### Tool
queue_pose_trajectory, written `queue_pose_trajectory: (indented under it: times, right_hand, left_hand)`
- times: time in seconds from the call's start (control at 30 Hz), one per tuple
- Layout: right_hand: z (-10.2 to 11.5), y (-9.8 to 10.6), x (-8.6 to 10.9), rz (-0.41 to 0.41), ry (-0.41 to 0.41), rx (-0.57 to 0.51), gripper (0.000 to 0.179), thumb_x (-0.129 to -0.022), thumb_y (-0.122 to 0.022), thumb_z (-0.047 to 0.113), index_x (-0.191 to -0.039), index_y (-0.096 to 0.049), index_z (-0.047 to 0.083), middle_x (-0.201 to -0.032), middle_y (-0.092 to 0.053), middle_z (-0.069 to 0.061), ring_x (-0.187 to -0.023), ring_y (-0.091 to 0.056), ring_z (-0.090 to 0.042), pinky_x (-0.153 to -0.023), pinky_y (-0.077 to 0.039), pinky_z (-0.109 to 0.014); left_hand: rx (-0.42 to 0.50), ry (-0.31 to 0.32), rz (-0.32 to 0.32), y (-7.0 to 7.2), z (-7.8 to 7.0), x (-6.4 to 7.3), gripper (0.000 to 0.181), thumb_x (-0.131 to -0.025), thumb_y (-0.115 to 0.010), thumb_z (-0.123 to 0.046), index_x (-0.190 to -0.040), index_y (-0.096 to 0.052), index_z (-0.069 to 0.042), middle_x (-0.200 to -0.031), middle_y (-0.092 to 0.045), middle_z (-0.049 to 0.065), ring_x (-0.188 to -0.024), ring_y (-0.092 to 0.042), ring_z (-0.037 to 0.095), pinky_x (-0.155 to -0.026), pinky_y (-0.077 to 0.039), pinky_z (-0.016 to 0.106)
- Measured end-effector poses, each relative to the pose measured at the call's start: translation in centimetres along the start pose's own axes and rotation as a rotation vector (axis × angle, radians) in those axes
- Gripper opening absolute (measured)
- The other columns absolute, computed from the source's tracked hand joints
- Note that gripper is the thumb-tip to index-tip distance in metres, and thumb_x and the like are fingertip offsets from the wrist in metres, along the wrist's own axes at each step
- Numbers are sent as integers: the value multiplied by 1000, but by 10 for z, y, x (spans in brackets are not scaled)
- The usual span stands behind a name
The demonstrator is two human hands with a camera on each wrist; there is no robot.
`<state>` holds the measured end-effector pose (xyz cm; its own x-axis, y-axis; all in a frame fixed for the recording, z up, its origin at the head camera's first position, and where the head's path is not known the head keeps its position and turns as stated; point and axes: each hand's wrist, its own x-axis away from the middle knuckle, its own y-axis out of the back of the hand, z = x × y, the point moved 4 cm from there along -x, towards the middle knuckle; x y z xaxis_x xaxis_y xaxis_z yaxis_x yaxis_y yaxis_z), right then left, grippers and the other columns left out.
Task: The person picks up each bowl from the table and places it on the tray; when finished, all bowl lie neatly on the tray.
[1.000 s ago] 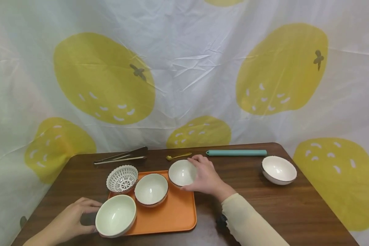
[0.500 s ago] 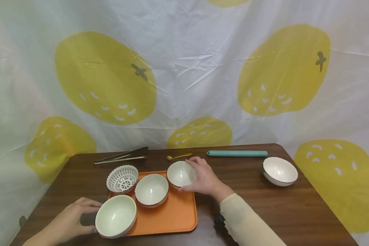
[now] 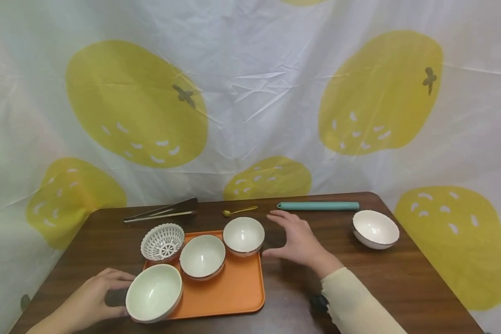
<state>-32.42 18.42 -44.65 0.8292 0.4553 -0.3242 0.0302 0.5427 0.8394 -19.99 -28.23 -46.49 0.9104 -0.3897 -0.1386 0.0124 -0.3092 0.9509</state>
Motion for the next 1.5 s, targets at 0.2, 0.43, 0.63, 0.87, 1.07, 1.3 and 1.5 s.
queue_pose_trajectory:
  times: [0.2, 0.43, 0.63, 0.87, 1.07, 1.3, 1.5]
  right_hand:
    - [-33, 28, 22, -35, -54, 76, 83, -74, -92, 44, -143, -60, 10, -151, -54, -12, -138, -48, -41, -105, -36, -73]
    - [-69, 59, 45, -74, -69, 154, 81, -74, -93, 39, -139, -62, 2, -145, -55, -20, -133, -50, -46, -104, -43, -67]
    - [-95, 89, 64, -144, -66, 257, 83, -70, -95, 40, -134, -63, -2, -139, -57, -26, -125, -53, -51, -97, -45, -67]
    - [-134, 111, 85, -166, -173, 295, 90, -67, -94, 45, -134, -60, -4, -140, -52, -30, -122, -48, -57, -93, -39, -71]
    - [-156, 119, 98, -203, -220, 295, 95, -62, -95, 45, -133, -59, -7, -134, -55, -33, -115, -51, -57, -86, -42, -66]
    - [-165, 126, 102, -186, -281, 297, 99, -65, -94, 49, -136, -56, -9, -131, -53, -37, -112, -52, -58, -80, -44, -68]
    - [-168, 129, 106, -171, -332, 273, 99, -66, -93, 51, -132, -56, -13, -122, -56, -43, -107, -54, -58, -81, -44, -68]
  left_hand:
    - [-6, -9, -9, 0, 1, 1, 56, -67, -94, -47, -112, -81, -15, -117, -72, -10, -110, -64, 20, -87, -58, 52]
    - [-13, -13, -8, -1, 1, 4, 57, -65, -95, -44, -111, -81, -14, -117, -73, -9, -109, -64, 21, -87, -58, 51]
    - [-11, -18, -13, -1, 1, 4, 56, -65, -95, -44, -111, -81, -15, -117, -72, -10, -110, -64, 20, -87, -58, 51]
    - [-4, -27, -8, -2, 0, 2, 57, -67, -94, -48, -112, -81, -15, -117, -72, -9, -110, -64, 21, -88, -58, 51]
    - [-2, -8, 0, -1, 0, 0, 57, -66, -94, -49, -111, -81, -15, -117, -72, -10, -110, -64, 20, -89, -58, 51]
    - [9, -10, 3, 0, -1, 1, 57, -66, -94, -46, -111, -81, -15, -117, -72, -9, -110, -64, 22, -89, -58, 53]
    - [2, -16, 0, 0, -1, 0, 55, -68, -93, -47, -111, -81, -15, -117, -72, -10, -110, -64, 20, -88, -58, 52]
